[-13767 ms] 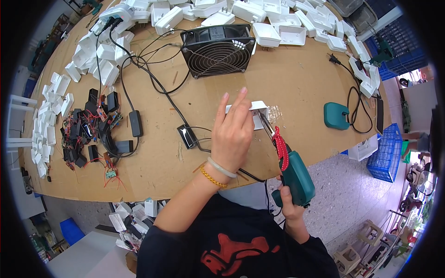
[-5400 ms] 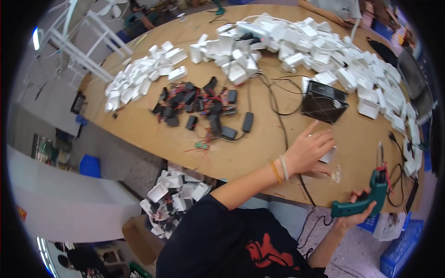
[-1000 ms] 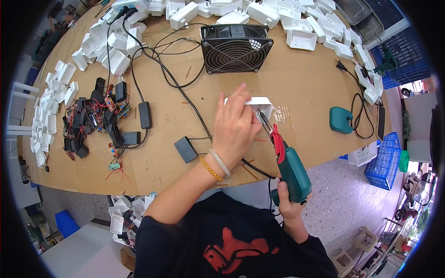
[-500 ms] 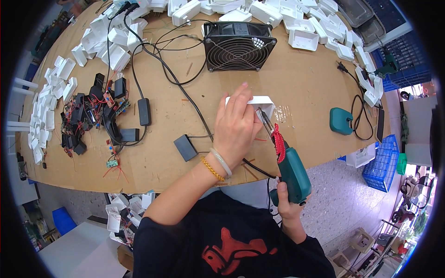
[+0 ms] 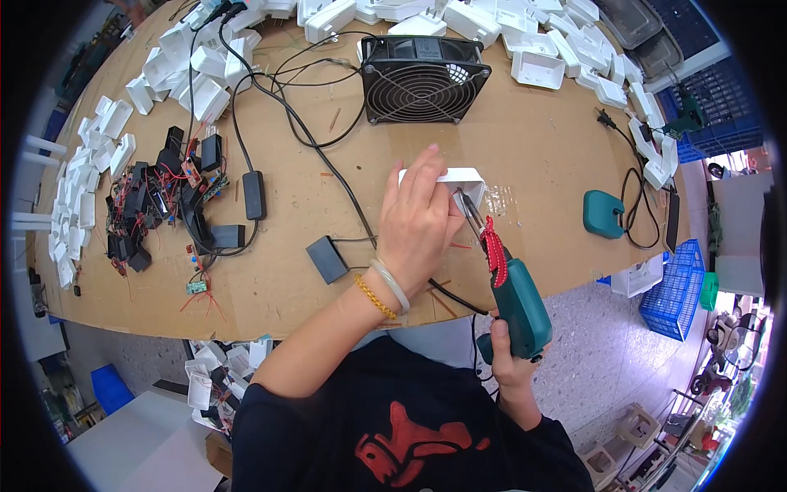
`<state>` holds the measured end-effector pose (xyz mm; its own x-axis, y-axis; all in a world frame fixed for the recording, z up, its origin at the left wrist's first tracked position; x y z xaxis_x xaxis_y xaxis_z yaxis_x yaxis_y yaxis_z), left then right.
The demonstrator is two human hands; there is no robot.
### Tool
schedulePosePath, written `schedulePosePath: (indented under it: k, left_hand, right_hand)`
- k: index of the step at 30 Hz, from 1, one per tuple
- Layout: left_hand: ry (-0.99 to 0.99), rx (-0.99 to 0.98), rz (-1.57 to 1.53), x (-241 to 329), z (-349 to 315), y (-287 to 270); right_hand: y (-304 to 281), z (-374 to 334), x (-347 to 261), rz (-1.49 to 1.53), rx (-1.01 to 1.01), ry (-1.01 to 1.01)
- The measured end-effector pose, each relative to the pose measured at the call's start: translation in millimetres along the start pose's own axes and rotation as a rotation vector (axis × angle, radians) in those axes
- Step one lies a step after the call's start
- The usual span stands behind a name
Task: Applying hot glue to white plastic housings to assemble electrical or mechanical components.
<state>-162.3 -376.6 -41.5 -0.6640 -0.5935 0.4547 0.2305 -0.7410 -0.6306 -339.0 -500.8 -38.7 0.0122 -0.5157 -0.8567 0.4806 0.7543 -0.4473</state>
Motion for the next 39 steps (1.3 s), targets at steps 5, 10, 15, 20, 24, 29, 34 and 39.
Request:
schedulePosePath:
  k: [5, 10, 15, 20, 24, 29, 34, 39]
  left_hand:
    - [0.001, 0.004, -0.008, -1, 0, 1]
    - [-0.003, 0.004, -0.015, -1, -1, 1]
    - [0.000, -0.003, -0.027, 0, -1, 0]
    - [-0.008, 0.003, -0.017, -1, -1, 2]
    - [-0.003, -0.002, -0.020, -1, -1, 1]
    - [-0.005, -0.012, -0.027, -1, -1, 1]
    - [-0.006, -0.019, -0.038, -1, -1, 1]
    - [-0.001, -0.025, -0.034, -1, -1, 0]
  right_hand:
    - [0, 0, 1, 0.000, 0.006, 0.021]
    - [-2, -5, 2, 0.015, 0.001, 0.081]
    - [-2, -11, 10, 0.103, 0.081, 0.103]
    - [-4, -9, 5, 0.099, 0.065, 0.131]
    - [-2, -9, 6, 0.101, 0.060, 0.136]
    - [-2, -8, 5, 0.102, 0.054, 0.139]
    - [-1, -8, 5, 0.106, 0.070, 0.140]
    - [-2, -7, 4, 0.109, 0.048, 0.163]
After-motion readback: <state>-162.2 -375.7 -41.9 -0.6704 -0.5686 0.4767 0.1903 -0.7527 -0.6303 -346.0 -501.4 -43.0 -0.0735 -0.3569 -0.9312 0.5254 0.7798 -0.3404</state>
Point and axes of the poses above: each hand's wrist, its own z-axis towards the middle knuckle, its own y-axis out of the palm, x = y × z, the point moved 2 cm from there along z, towards the middle knuckle, and after that the axes turned 1 degree about -z, right-handed, at the moved point
